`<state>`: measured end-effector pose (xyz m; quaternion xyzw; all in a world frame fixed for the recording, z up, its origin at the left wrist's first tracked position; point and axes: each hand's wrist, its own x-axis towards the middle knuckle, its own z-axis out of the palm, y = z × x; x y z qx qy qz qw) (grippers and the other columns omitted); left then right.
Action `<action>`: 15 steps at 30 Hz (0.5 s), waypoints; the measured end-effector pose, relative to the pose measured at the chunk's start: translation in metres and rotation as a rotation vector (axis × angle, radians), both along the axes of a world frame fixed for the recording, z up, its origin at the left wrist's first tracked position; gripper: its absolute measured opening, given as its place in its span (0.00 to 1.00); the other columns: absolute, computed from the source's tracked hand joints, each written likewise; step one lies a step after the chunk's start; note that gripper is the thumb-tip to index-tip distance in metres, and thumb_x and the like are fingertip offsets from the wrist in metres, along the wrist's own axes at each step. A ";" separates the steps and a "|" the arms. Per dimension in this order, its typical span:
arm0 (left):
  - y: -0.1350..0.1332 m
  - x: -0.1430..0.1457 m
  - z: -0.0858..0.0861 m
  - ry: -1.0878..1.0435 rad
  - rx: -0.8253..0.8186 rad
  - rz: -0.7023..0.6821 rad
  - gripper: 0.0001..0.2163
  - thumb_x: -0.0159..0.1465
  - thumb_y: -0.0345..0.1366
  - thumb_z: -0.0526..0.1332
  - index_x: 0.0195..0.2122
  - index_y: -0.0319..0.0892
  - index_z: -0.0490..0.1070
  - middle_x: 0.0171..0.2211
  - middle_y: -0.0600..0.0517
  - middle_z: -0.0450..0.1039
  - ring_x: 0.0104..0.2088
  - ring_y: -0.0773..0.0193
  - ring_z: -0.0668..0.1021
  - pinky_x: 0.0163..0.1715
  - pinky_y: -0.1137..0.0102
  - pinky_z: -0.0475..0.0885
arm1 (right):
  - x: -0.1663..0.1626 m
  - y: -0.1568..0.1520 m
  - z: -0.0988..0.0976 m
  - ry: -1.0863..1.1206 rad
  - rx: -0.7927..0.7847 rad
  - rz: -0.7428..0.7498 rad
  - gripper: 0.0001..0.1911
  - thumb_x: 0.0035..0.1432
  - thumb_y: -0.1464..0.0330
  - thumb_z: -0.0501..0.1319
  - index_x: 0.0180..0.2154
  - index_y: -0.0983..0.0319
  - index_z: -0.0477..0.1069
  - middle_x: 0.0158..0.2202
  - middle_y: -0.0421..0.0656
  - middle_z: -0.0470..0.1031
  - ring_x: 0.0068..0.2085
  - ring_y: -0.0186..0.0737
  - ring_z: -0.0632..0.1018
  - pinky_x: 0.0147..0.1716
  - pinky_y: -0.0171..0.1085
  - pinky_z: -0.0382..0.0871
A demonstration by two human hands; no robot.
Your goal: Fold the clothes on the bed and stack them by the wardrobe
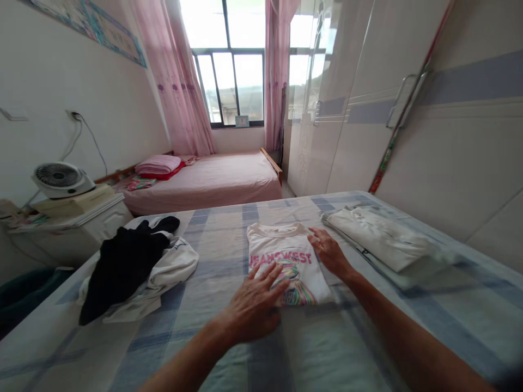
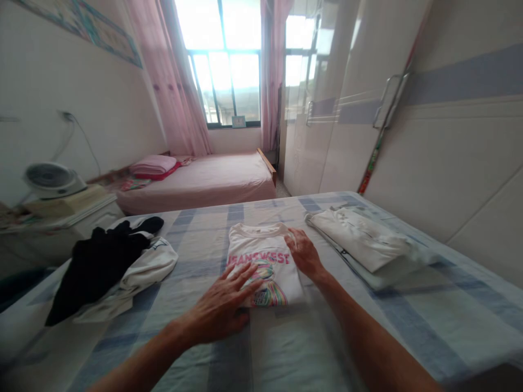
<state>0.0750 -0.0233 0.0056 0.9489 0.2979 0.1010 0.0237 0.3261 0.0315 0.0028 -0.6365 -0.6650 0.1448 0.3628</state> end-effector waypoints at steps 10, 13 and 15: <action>0.000 -0.006 -0.022 -0.124 0.085 0.184 0.15 0.66 0.28 0.48 0.51 0.40 0.67 0.47 0.45 0.74 0.45 0.58 0.76 0.43 0.66 0.71 | -0.055 -0.142 0.005 0.737 -0.692 0.319 0.23 0.55 0.50 0.57 0.35 0.65 0.71 0.34 0.47 0.76 0.32 0.37 0.78 0.28 0.33 0.71; 0.001 -0.009 -0.024 -0.216 0.083 0.230 0.15 0.67 0.30 0.47 0.50 0.40 0.68 0.45 0.45 0.75 0.43 0.58 0.78 0.41 0.67 0.72 | -0.080 -0.142 -0.008 1.290 -0.664 0.245 0.21 0.48 0.56 0.67 0.39 0.63 0.68 0.42 0.47 0.75 0.43 0.37 0.77 0.45 0.36 0.69; 0.001 -0.010 -0.026 -0.254 0.090 0.230 0.15 0.67 0.31 0.47 0.50 0.41 0.68 0.45 0.45 0.75 0.43 0.58 0.78 0.42 0.66 0.72 | -0.095 -0.130 -0.013 1.436 -0.508 0.139 0.24 0.44 0.56 0.69 0.39 0.62 0.67 0.43 0.46 0.74 0.45 0.41 0.75 0.49 0.40 0.67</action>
